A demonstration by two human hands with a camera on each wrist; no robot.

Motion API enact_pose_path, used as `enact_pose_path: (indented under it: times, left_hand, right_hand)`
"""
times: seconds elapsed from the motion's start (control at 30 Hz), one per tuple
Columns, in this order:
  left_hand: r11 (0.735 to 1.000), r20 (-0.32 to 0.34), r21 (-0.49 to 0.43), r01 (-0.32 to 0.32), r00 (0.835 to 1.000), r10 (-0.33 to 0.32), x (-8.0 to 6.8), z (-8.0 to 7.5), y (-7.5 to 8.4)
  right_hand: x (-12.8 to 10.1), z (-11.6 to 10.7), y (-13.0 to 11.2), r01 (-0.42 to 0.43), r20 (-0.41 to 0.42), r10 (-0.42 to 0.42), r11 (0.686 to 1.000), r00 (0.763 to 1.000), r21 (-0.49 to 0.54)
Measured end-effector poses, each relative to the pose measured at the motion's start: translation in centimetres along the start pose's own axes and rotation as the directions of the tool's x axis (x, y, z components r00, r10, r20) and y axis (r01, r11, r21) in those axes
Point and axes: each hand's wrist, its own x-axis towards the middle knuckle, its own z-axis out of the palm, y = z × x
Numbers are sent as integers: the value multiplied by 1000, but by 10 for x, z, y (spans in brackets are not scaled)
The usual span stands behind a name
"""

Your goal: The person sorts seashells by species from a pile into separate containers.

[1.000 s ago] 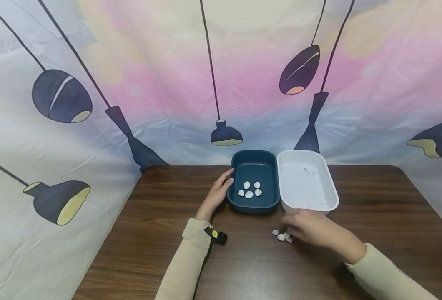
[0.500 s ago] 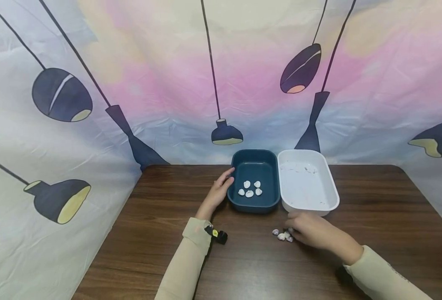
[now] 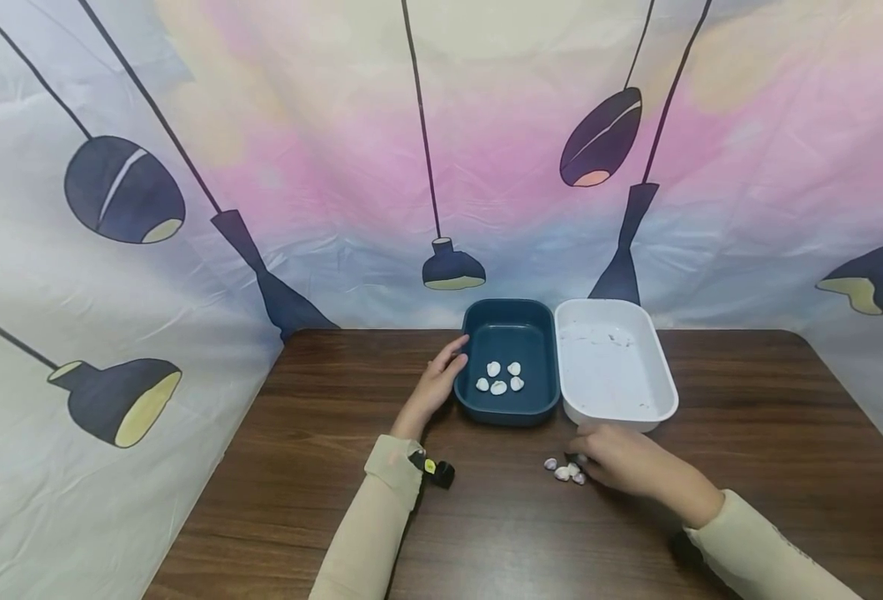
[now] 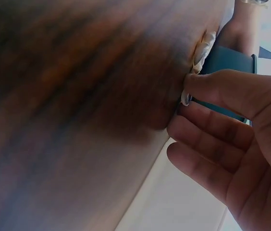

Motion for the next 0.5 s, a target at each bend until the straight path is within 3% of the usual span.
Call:
enact_pose_path:
  times: [0.17,0.4,0.5]
  left_hand:
    - [1000,10,1,-3,1000,3,1,0,-2]
    - [1000,-6,-6,-9,1000,9,18,4,-37]
    - [1000,-21,-6,-16,1000,16,18,5,-40]
  right_hand:
    - [-3,-2,0,-23,13,23,1000,1000,9]
    - [-6,-10,-1,-32,-2,32,999,999,7]
    - [-6,-15,-3,-43,10,42,999,999,8]
